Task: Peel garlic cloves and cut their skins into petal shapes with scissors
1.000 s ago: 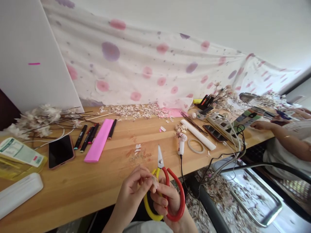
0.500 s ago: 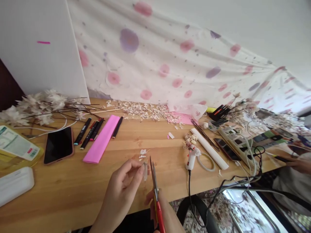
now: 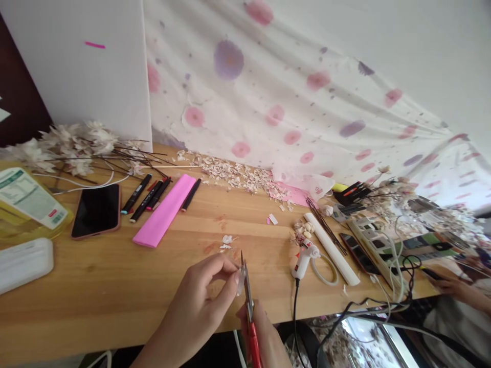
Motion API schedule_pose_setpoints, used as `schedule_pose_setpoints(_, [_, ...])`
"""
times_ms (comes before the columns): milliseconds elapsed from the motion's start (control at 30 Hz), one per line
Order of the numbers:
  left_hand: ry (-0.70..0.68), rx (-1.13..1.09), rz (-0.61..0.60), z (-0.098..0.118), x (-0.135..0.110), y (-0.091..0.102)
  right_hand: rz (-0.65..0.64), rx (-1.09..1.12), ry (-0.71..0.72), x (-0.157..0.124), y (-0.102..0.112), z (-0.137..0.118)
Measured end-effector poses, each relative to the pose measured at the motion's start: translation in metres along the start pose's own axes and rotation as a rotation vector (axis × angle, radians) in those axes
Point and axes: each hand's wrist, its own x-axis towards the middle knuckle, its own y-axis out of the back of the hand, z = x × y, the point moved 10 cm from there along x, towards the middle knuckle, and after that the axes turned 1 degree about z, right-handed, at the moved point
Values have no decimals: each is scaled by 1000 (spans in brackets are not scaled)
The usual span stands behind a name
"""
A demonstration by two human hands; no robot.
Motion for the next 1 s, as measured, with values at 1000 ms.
schedule_pose_setpoints(1000, [92, -205, 11, -19, -1, 4, -110, 123, -211, 10, -16, 29])
